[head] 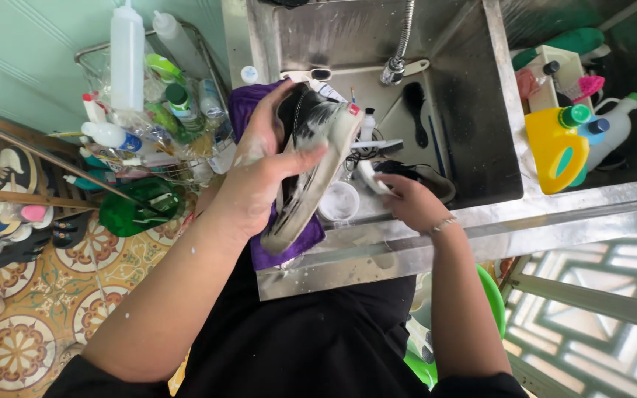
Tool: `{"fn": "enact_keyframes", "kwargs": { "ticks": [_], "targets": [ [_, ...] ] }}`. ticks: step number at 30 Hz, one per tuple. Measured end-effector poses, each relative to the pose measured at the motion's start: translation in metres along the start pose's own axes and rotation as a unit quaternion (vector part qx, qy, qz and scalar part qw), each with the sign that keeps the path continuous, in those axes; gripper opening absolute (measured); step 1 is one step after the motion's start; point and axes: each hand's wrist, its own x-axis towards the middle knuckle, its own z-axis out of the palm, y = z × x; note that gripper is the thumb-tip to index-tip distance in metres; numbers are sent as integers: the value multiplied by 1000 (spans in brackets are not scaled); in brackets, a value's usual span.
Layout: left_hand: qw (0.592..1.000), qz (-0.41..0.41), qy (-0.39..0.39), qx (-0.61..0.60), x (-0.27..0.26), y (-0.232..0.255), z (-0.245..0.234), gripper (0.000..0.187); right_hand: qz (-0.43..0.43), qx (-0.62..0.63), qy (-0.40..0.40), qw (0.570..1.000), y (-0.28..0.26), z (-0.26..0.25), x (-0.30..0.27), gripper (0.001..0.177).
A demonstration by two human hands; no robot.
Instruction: Scrubbing and washing a pair of sneakers in a sink using a brush and soap.
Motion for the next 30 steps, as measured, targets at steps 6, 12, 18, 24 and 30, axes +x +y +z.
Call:
{"fn": "enact_keyframes", "kwargs": {
  "ticks": [6, 12, 18, 24, 30],
  "targets": [
    [995, 85, -60, -4, 2, 26, 27, 54, -38, 338, 87, 937, 3, -16, -41, 65],
    [980, 91, -136, 114, 10, -16, 30, 45, -98, 370, 220, 897, 19, 7, -69, 57],
    [965, 94, -38, 242, -12, -113, 35, 39, -123, 230, 364, 894, -12, 31, -113, 34],
    [938, 81, 56, 332, -24, -160, 45, 39, -77, -22, 387, 918, -48, 24, -129, 25],
    [930, 81, 54, 353, -30, -179, 45, 35, -84, -48, 371, 924, -41, 37, -125, 20]
  ]
}}
